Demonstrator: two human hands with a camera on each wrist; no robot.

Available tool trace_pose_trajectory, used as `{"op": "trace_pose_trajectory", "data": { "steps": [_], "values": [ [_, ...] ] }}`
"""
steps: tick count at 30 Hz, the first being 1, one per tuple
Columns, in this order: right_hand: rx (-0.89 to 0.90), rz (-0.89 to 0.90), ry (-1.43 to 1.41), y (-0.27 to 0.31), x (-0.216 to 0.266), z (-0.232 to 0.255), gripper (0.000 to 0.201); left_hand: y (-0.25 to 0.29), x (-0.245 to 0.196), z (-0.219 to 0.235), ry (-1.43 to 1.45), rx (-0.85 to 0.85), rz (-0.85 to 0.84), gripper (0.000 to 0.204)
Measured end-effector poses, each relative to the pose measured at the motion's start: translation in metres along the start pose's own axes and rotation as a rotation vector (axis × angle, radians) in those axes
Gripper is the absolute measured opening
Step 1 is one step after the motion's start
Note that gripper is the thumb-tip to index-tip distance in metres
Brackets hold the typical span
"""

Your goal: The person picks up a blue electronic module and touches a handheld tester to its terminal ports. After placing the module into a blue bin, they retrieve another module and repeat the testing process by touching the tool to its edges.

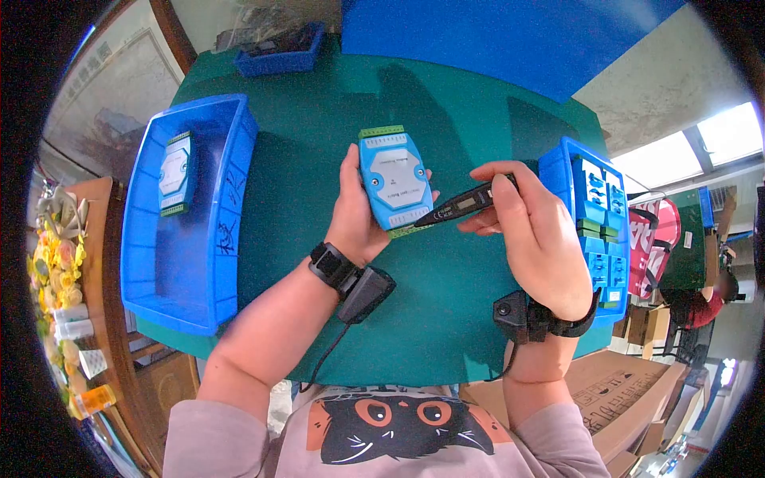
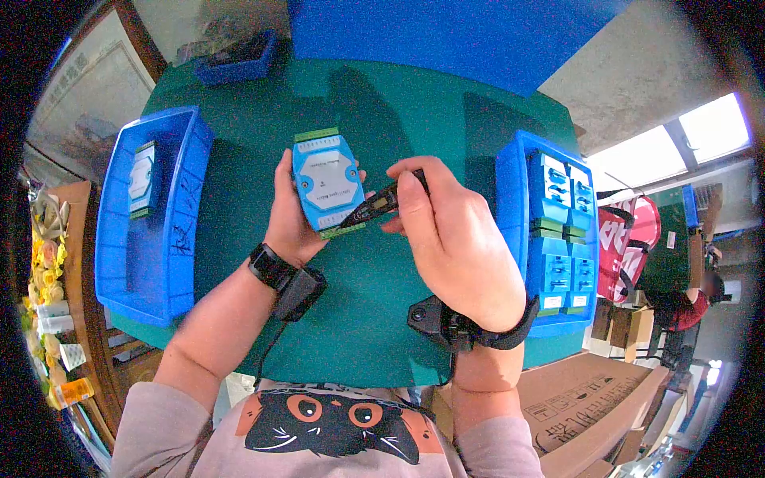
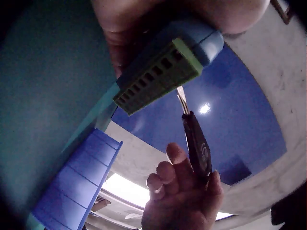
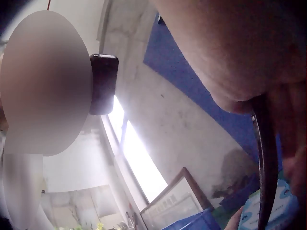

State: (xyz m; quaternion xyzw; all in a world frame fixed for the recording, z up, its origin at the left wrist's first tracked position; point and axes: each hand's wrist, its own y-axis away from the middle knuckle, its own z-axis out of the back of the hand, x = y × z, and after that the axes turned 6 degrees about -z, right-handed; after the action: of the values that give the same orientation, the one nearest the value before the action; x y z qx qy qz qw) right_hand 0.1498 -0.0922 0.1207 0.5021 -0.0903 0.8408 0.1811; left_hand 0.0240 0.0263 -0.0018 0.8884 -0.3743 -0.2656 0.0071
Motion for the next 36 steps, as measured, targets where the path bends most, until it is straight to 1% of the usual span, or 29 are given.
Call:
{"op": "trace_pose_trajectory", "data": {
  "steps": [4, 7, 13, 16, 19, 22, 29, 36],
  "values": [
    [0.032, -0.02, 0.023, -0.0008, 0.0009, 0.0009, 0.027, 0.0003, -0.0003, 0.0007, -0.012, 0.007, 0.002, 0.065],
    [0.038, -0.054, -0.02, -0.0024, 0.0005, 0.0015, 0.029, 0.0001, -0.0003, 0.0024, -0.019, 0.016, -0.006, 0.065],
    [0.023, -0.054, -0.156, -0.0014, -0.0022, 0.0026, 0.034, -0.0005, 0.0005, 0.0023, -0.013, 0.007, -0.008, 0.065],
    [0.023, -0.076, -0.158, -0.0009, -0.0006, 0.0045, 0.034, -0.0011, 0.0011, 0.0028, -0.014, 0.01, -0.011, 0.065],
    [0.017, -0.08, -0.118, -0.0007, 0.0012, 0.0036, 0.031, -0.0013, 0.001, 0.0032, -0.019, 0.024, -0.016, 0.065],
    [0.046, -0.066, 0.058, -0.0009, 0.0035, 0.004, 0.029, -0.0013, 0.0013, 0.004, -0.022, 0.038, -0.019, 0.065],
    [0.084, -0.074, 0.038, -0.0011, 0.0031, 0.0034, 0.029, -0.0001, 0.0, 0.0016, -0.048, 0.005, -0.002, 0.066],
    [0.11, -0.067, 0.001, -0.0006, 0.0011, 0.0052, 0.028, -0.0003, 0.0005, 0.0015, -0.041, 0.016, -0.006, 0.066]
  ]
}}
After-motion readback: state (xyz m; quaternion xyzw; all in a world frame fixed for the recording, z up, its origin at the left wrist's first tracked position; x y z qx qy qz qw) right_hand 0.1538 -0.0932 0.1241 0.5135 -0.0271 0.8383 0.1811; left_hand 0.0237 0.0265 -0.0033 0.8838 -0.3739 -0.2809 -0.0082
